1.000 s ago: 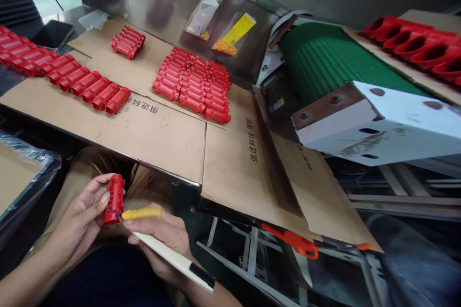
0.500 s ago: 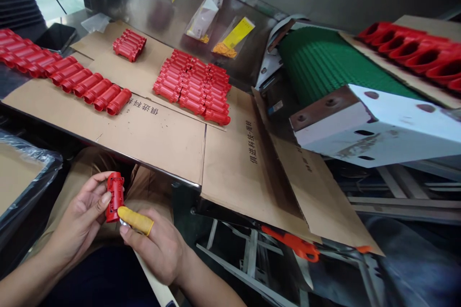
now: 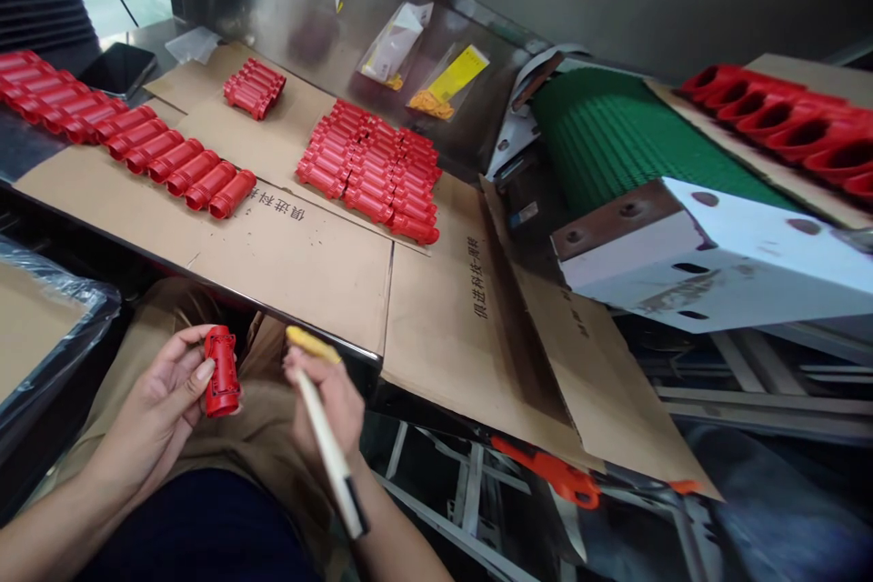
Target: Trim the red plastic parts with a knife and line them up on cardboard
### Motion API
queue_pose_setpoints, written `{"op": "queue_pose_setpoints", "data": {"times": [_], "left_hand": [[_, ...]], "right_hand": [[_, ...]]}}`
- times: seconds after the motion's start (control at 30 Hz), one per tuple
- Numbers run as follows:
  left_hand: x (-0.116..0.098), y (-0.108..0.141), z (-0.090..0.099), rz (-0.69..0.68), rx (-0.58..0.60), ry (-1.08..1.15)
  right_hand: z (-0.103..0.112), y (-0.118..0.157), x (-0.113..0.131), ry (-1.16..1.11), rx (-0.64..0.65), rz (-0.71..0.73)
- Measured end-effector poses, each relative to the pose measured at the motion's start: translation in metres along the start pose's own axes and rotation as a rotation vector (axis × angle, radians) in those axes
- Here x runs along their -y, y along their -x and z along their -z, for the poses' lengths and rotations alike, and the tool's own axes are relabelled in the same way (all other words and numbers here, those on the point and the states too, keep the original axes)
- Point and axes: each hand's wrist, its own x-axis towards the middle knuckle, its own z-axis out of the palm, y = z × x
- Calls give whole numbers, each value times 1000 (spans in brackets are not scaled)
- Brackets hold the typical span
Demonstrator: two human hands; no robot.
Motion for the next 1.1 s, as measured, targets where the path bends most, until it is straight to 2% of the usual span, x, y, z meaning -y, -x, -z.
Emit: {"op": "queue_pose_setpoints", "data": {"times": [0.07, 0.13, 0.23, 0.37, 0.53, 0.6, 0.87, 1.1], "left_hand": [[-2, 2, 0, -7, 7, 22], [-4, 3, 0, -18, 0, 32], [-6, 2, 1, -22, -1, 32], [-5, -2, 5, 46, 24, 59], [-4, -9, 12, 334, 93, 84], [-4, -11, 14, 409, 102, 68], [0, -13, 15, 422, 139, 49], [2, -13, 15, 436, 168, 6]], "right_hand": [[2, 0, 1, -71, -25, -144], [5, 1, 8, -207, 47, -180], [9, 1, 20, -324, 177, -48], [10, -3, 25, -319, 251, 111], [9, -9, 22, -334, 307, 183], [7, -10, 22, -358, 323, 192], [6, -11, 24, -366, 387, 230], [6, -8, 23, -371, 391, 199]]}}
